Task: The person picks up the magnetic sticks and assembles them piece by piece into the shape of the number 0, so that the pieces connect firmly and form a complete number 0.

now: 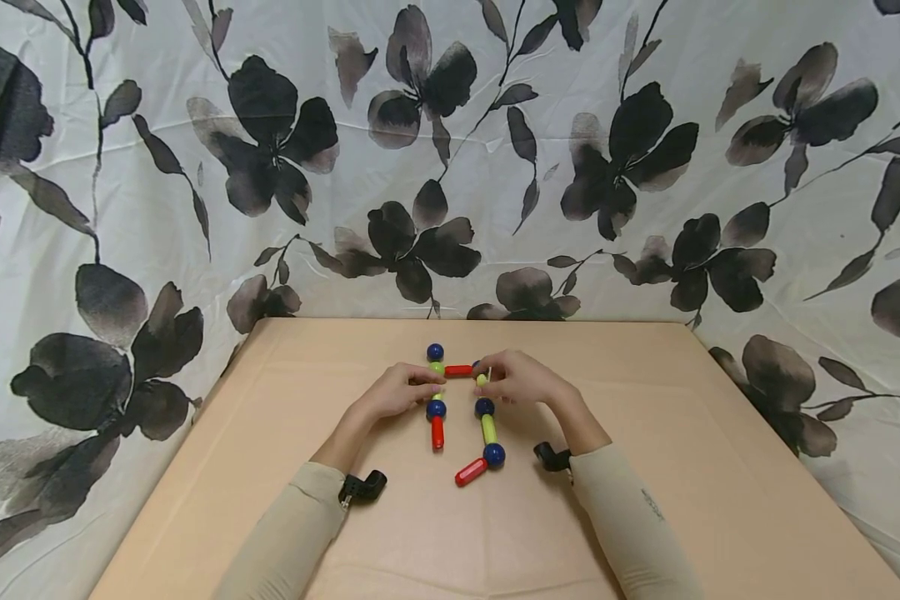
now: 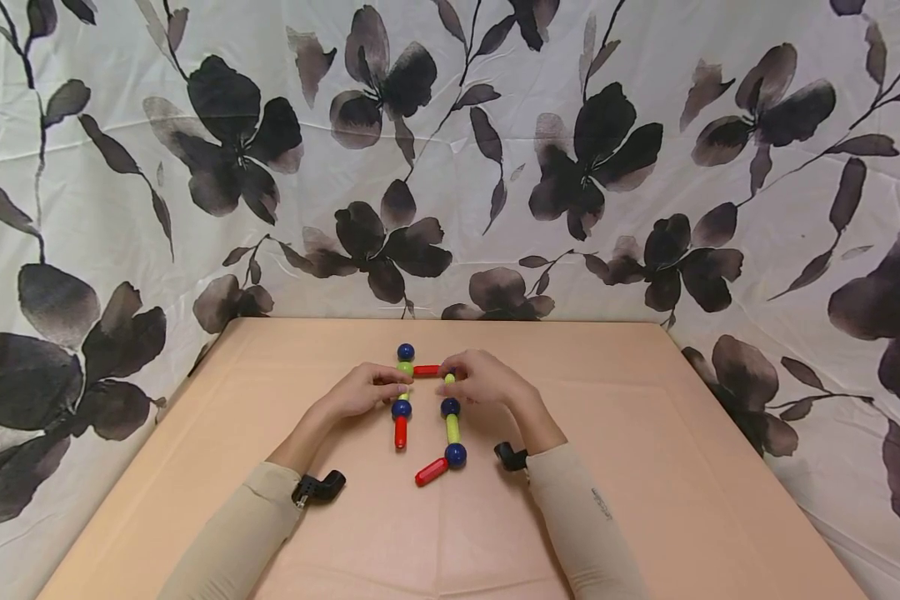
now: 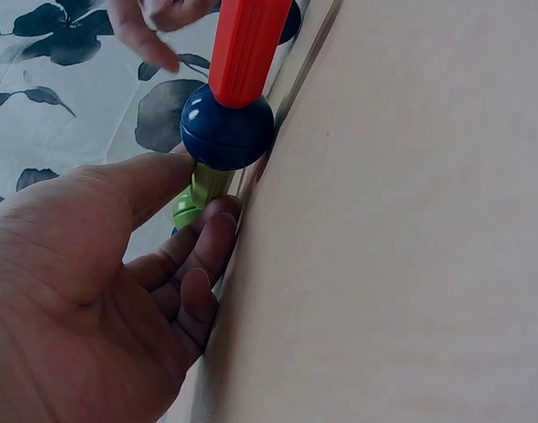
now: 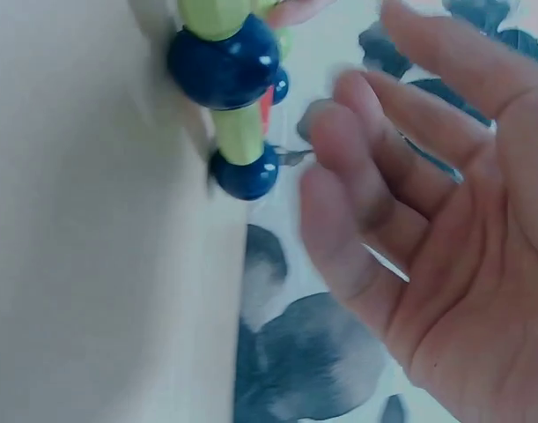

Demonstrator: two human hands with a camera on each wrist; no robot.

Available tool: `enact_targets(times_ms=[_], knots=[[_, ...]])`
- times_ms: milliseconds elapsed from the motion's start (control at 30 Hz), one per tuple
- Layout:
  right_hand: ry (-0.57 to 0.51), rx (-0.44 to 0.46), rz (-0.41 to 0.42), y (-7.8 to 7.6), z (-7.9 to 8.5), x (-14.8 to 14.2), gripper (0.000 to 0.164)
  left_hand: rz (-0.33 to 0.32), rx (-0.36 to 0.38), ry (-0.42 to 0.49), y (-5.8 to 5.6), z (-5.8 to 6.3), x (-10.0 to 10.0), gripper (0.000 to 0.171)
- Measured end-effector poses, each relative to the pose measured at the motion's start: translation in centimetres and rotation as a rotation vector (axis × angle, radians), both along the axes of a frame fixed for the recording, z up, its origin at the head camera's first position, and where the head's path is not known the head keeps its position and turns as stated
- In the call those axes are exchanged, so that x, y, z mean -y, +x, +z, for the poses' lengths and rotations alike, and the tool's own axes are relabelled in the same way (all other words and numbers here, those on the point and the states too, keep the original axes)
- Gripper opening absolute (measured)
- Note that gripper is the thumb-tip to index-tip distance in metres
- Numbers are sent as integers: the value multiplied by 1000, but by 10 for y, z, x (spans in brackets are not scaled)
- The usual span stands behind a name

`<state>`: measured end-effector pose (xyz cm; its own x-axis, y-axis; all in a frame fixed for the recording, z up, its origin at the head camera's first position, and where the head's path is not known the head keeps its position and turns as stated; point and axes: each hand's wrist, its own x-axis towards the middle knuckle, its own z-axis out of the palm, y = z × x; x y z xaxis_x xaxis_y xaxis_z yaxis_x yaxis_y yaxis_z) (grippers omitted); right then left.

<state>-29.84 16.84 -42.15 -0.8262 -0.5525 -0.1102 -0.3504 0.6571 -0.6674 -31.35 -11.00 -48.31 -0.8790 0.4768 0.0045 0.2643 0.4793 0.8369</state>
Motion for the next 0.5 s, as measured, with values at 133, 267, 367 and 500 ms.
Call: enact_targets(times_ms=[133, 267, 367, 500], knots=[[-104, -37, -131, -13, -9, -1, 40, -1, 2, 4, 0, 0, 0, 22], [-138, -64, -184, -25, -20, 1, 44, 5, 7, 6, 0, 0, 0, 23], [-141, -63, -184, -31, -29, 3, 45, 6, 6, 7, 0, 1, 0, 24], [-163, -2, -171, -37, -42, 4, 38, 4, -2, 3, 1, 1, -1, 24]])
